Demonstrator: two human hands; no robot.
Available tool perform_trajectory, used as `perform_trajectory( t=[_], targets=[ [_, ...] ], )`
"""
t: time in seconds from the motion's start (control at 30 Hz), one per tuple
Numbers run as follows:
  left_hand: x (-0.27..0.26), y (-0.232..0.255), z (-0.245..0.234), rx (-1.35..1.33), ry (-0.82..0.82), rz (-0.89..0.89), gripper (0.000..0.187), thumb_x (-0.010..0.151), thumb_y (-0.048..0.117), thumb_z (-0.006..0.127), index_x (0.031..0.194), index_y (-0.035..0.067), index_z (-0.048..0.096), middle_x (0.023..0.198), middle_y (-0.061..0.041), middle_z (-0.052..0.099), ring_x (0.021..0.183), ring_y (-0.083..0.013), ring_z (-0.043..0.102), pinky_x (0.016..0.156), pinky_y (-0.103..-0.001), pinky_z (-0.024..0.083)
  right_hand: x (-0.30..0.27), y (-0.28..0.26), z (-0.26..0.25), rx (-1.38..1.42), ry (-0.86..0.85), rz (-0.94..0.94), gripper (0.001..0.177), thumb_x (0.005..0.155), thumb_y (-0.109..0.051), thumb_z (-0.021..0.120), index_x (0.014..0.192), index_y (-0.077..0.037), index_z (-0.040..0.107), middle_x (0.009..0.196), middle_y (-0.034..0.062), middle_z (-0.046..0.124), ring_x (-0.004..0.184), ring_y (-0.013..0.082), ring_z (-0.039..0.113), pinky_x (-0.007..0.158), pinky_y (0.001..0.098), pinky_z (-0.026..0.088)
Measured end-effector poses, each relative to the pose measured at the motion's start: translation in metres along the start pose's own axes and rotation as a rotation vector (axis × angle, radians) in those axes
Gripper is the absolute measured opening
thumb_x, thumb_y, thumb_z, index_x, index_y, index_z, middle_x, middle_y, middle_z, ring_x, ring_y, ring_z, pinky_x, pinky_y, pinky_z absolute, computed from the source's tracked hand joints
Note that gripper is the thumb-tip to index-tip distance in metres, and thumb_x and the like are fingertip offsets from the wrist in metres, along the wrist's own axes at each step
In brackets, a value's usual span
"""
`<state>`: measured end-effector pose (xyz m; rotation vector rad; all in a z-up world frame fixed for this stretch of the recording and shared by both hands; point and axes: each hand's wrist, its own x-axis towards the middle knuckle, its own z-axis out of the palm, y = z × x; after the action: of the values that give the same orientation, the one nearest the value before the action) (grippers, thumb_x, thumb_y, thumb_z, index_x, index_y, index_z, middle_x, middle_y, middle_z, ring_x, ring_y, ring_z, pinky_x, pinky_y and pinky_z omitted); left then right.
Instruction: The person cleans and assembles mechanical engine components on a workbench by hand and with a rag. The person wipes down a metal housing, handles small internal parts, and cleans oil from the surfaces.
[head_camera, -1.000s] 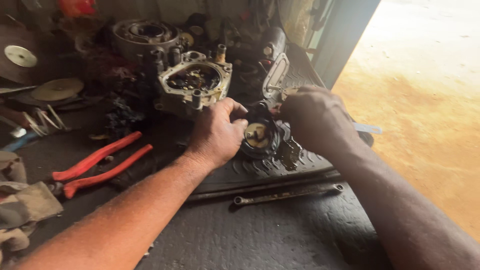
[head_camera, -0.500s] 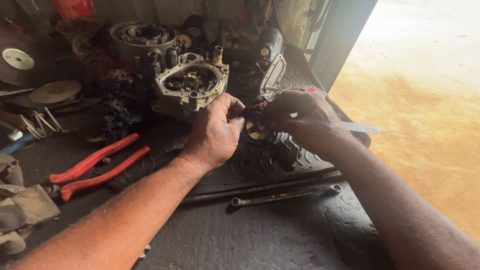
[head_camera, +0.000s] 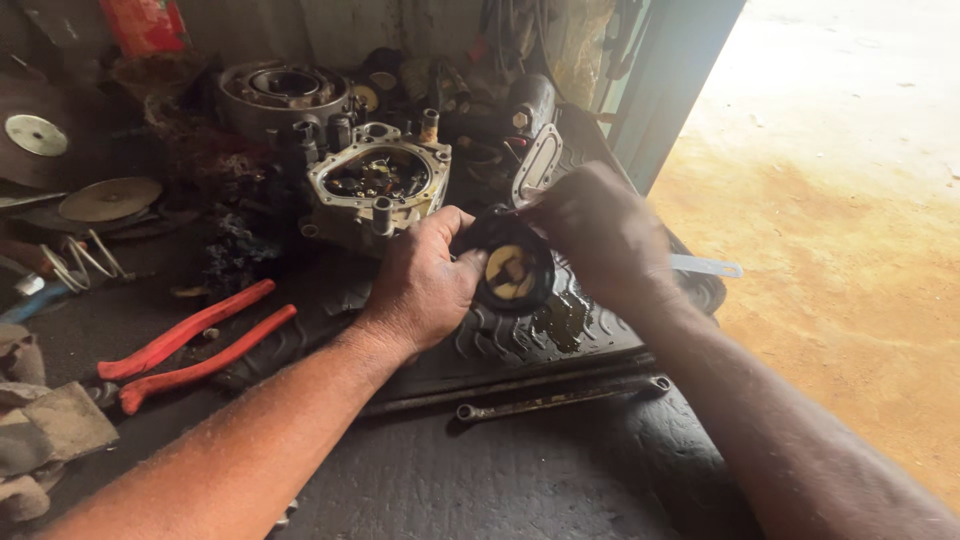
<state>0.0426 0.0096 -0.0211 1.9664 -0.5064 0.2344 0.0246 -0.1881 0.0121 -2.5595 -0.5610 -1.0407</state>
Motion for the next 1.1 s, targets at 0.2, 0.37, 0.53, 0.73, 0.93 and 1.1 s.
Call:
perform_trajectory(
  t=[0.2, 0.37, 0.53, 0.73, 0.93, 1.1],
  targets=[
    [0.001, -0.013, 0.004, 0.073, 0.163, 0.168, 0.037, 0.083, 0.008, 0.067, 0.118, 0.001, 0.063, 0.095, -0.015, 0.075, 0.087, -0.0258, 0.075, 0.079, -0.037, 0.058, 0.0, 0.012, -0.018, 0.147, 0.12, 0.187, 0.013, 0.099, -0.017, 0.069, 0.094, -0.013, 0.08, 0.099, 0.0079, 0.071, 0.097, 0.0188, 0.071, 0.08, 0.0355, 0.057],
    [0.001, -0.006, 0.002, -0.005, 0.05, -0.036, 0.041, 0.083, 0.011, 0.059, 0.124, 0.005, 0.059, 0.094, -0.014, 0.077, 0.09, -0.0249, 0.076, 0.083, -0.037, 0.058, 0.009, -0.009, -0.009, 0.205, -0.042, 0.186, 0.008, 0.087, -0.015, 0.072, 0.091, -0.02, 0.077, 0.094, -0.0008, 0.074, 0.093, 0.0195, 0.071, 0.078, 0.0347, 0.059],
    [0.003, -0.005, 0.0, 0.018, 0.089, -0.058, 0.03, 0.092, 0.016, 0.055, 0.117, 0.005, 0.065, 0.101, -0.014, 0.076, 0.098, -0.0273, 0.073, 0.085, -0.041, 0.055, -0.004, -0.039, -0.003, 0.232, -0.146, -0.137, 0.006, 0.085, -0.015, 0.078, 0.091, -0.014, 0.076, 0.086, 0.0049, 0.072, 0.086, 0.0225, 0.07, 0.077, 0.0375, 0.057],
    [0.001, -0.005, 0.002, 0.095, 0.119, -0.084, 0.03, 0.089, 0.01, 0.053, 0.114, 0.008, 0.069, 0.098, -0.015, 0.076, 0.096, -0.0299, 0.074, 0.085, -0.041, 0.056, -0.006, -0.049, -0.008, 0.222, -0.299, -0.172, 0.021, 0.08, -0.012, 0.077, 0.101, -0.014, 0.078, 0.088, 0.0066, 0.071, 0.086, 0.0266, 0.071, 0.074, 0.0406, 0.056],
    [0.004, -0.011, 0.004, 0.119, 0.158, -0.064, 0.029, 0.088, 0.009, 0.055, 0.113, 0.007, 0.069, 0.098, -0.017, 0.076, 0.097, -0.0328, 0.073, 0.085, -0.043, 0.056, 0.001, -0.045, -0.022, 0.197, -0.473, -0.224, 0.015, 0.082, -0.014, 0.076, 0.093, -0.023, 0.081, 0.092, 0.0008, 0.073, 0.084, 0.0209, 0.072, 0.073, 0.0379, 0.058],
    [0.006, -0.016, 0.006, 0.111, 0.166, -0.091, 0.03, 0.086, 0.009, 0.056, 0.112, 0.006, 0.07, 0.099, -0.018, 0.076, 0.097, -0.0332, 0.073, 0.086, -0.043, 0.057, 0.005, -0.041, -0.028, -0.037, -0.534, -0.149, 0.022, 0.083, -0.016, 0.073, 0.098, -0.031, 0.081, 0.084, 0.0001, 0.07, 0.081, 0.0185, 0.067, 0.067, 0.0372, 0.057]
  ],
)
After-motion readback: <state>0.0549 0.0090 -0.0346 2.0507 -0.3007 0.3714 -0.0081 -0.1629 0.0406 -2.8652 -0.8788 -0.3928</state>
